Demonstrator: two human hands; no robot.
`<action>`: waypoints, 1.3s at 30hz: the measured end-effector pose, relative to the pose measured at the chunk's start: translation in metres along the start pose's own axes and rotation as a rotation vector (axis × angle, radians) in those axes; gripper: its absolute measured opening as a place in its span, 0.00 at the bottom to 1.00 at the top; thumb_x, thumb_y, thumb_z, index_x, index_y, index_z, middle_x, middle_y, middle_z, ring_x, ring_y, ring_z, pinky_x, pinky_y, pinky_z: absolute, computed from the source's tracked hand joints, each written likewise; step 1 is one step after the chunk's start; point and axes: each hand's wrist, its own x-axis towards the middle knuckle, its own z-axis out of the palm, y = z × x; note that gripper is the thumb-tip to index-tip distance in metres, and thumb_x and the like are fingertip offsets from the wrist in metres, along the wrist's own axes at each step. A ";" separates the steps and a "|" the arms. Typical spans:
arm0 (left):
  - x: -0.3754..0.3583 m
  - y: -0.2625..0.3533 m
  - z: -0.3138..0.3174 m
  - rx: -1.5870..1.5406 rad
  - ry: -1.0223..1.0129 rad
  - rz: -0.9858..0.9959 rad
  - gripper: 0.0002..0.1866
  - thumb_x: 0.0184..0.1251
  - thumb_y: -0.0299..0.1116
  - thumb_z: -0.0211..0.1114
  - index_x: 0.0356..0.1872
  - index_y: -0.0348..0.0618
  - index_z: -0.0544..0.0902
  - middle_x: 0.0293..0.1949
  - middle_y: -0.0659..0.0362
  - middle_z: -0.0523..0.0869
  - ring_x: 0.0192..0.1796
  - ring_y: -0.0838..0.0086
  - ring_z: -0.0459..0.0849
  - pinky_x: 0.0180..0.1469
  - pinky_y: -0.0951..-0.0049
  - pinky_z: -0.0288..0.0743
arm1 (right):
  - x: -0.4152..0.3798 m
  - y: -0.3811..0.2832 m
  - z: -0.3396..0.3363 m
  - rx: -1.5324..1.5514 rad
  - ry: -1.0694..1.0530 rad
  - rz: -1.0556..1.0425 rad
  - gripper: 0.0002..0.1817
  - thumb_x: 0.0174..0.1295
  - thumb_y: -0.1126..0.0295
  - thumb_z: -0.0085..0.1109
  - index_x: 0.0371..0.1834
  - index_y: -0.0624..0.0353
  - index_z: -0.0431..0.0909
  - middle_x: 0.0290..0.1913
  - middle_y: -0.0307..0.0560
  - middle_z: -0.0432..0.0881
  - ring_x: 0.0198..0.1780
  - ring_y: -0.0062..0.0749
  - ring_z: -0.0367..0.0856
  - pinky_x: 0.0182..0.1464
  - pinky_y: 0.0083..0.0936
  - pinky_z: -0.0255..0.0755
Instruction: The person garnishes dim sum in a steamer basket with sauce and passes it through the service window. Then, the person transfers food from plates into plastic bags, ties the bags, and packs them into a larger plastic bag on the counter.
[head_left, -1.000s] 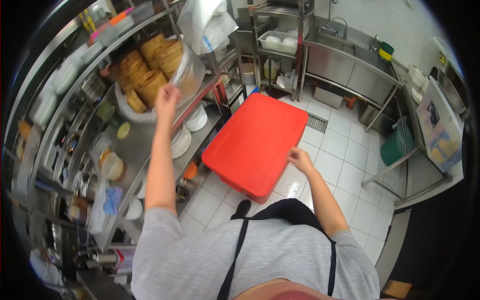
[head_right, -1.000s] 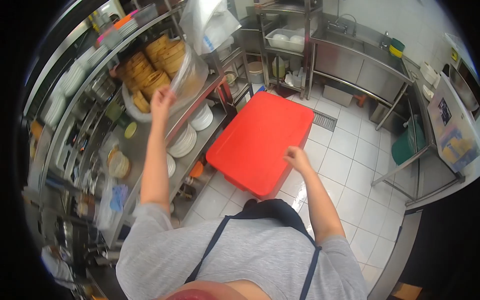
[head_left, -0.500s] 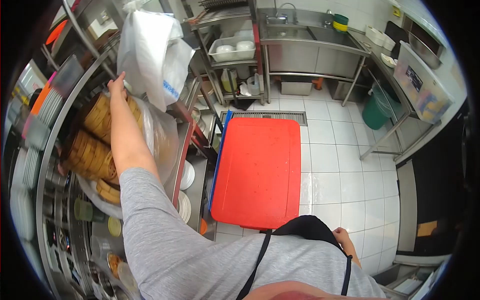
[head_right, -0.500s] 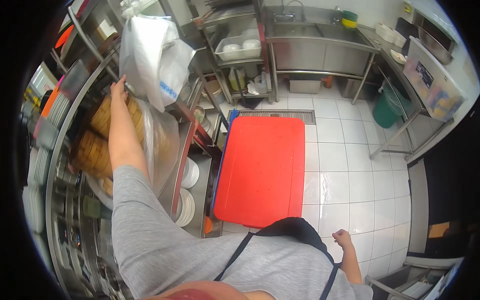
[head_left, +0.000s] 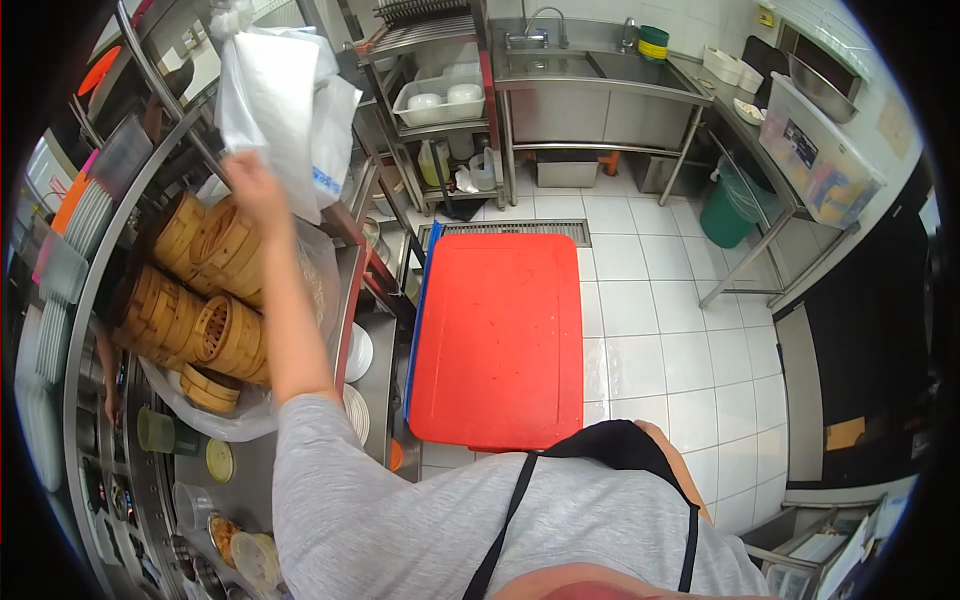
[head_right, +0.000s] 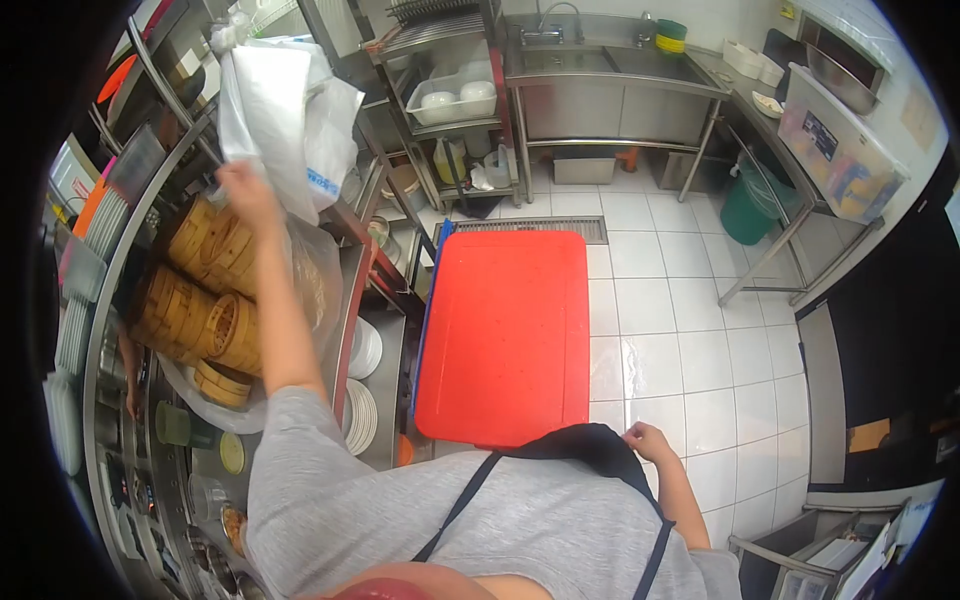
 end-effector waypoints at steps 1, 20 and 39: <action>-0.039 0.022 0.007 0.011 -0.133 -0.096 0.10 0.66 0.34 0.48 0.33 0.37 0.70 0.29 0.51 0.75 0.34 0.61 0.75 0.39 0.67 0.68 | -0.004 -0.002 0.000 -0.019 0.053 -0.043 0.15 0.48 0.59 0.62 0.31 0.61 0.77 0.29 0.49 0.80 0.31 0.34 0.79 0.36 0.27 0.72; -0.287 0.801 -0.094 -1.918 -2.573 0.720 0.12 0.66 0.43 0.49 0.33 0.46 0.72 0.27 0.70 0.69 0.33 0.86 0.63 0.37 0.83 0.62 | -0.453 0.122 -0.078 0.560 0.694 -0.166 0.19 0.44 0.61 0.67 0.36 0.62 0.77 0.42 0.40 0.74 0.45 0.26 0.70 0.48 0.24 0.64; -0.405 1.154 -0.186 -1.808 -2.852 0.646 0.07 0.64 0.38 0.55 0.30 0.49 0.72 0.26 0.72 0.72 0.29 0.89 0.69 0.32 0.86 0.64 | -0.553 0.373 -0.044 1.504 1.481 -0.195 0.19 0.56 0.59 0.56 0.46 0.60 0.73 0.44 0.42 0.76 0.45 0.25 0.74 0.48 0.24 0.66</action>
